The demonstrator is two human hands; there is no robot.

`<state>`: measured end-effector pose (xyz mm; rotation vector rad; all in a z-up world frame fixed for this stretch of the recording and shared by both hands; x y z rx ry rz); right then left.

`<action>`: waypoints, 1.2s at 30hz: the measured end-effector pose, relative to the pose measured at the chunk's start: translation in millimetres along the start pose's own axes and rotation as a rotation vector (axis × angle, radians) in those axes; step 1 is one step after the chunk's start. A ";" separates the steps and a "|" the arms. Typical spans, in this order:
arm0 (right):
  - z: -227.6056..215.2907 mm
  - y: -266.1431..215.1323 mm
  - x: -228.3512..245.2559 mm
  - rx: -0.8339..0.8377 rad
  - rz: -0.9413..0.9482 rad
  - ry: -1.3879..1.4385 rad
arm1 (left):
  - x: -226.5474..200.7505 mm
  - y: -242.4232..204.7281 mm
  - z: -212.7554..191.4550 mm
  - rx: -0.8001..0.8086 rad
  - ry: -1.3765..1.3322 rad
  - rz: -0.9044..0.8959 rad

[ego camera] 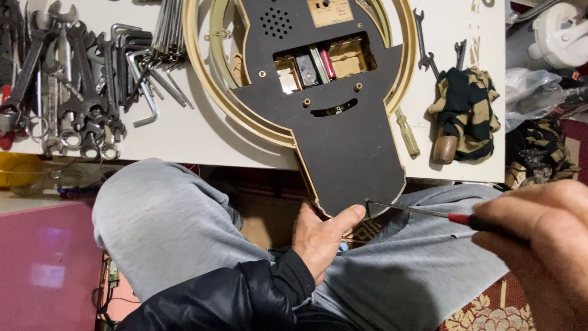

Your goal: Disassembling a decorative wall clock to inspect the interior and then polishing the exterior frame and glass.

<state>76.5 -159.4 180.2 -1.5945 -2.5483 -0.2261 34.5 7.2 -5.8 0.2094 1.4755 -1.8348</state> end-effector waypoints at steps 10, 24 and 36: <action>91.8 -55.0 -201.3 0.492 0.439 -0.289 | -0.3 -0.5 -0.6 0.040 -0.172 0.141; 155.2 -98.3 -372.5 0.513 0.289 0.067 | -3.5 -3.4 0.2 0.031 -0.069 0.080; 57.4 -17.6 -133.9 0.328 0.327 -0.011 | -2.8 -3.4 -0.7 0.027 -0.129 0.076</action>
Point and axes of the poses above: each hand's wrist, its own y-axis towards the middle knuckle, its own z-axis out of the palm, x = y × z, the point moved 5 cm from there along y, towards the middle knuckle
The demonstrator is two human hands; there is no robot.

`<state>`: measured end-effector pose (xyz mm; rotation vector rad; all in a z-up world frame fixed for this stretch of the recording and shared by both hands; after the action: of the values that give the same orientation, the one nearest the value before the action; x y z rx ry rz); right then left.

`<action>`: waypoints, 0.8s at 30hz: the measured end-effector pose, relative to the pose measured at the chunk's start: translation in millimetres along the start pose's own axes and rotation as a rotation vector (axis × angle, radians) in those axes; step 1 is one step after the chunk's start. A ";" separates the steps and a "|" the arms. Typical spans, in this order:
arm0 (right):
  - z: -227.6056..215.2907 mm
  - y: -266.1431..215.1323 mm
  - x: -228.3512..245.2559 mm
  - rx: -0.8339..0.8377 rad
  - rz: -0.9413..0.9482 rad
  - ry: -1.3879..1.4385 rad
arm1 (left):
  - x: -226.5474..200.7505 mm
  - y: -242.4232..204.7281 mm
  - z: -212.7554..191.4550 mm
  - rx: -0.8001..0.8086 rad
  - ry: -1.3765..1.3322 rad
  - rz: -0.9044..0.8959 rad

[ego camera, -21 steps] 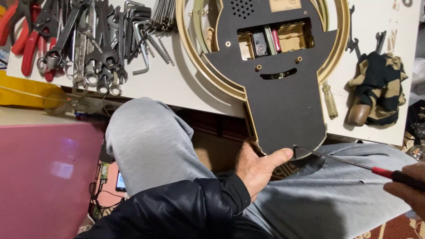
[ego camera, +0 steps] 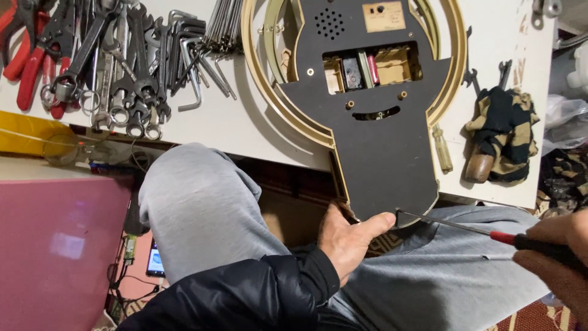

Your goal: Disassembling a decorative wall clock to inspect the interior and then polishing the exterior frame and glass.

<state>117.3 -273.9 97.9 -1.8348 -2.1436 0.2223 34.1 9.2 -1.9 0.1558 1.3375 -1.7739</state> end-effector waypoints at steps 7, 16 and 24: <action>-49.9 -11.4 88.5 -0.140 -0.143 -0.046 | 2.9 2.0 -1.2 0.003 -0.041 0.019; -100.6 39.7 64.1 -0.447 -0.394 0.042 | 7.7 6.8 -9.2 -0.039 0.101 -0.147; -32.2 102.9 51.7 -0.760 -0.388 -0.411 | 16.6 17.9 -20.9 -0.099 0.253 -0.026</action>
<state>217.3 -208.4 102.7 -1.7478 -3.1286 -0.3967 28.5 16.6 -32.6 0.3177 1.6099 -1.7490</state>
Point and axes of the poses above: each hand's wrist, its own y-axis towards the middle knuckle, its own z-axis out of the palm, x = y × z, the point moved 5 cm from there along y, towards the middle knuckle
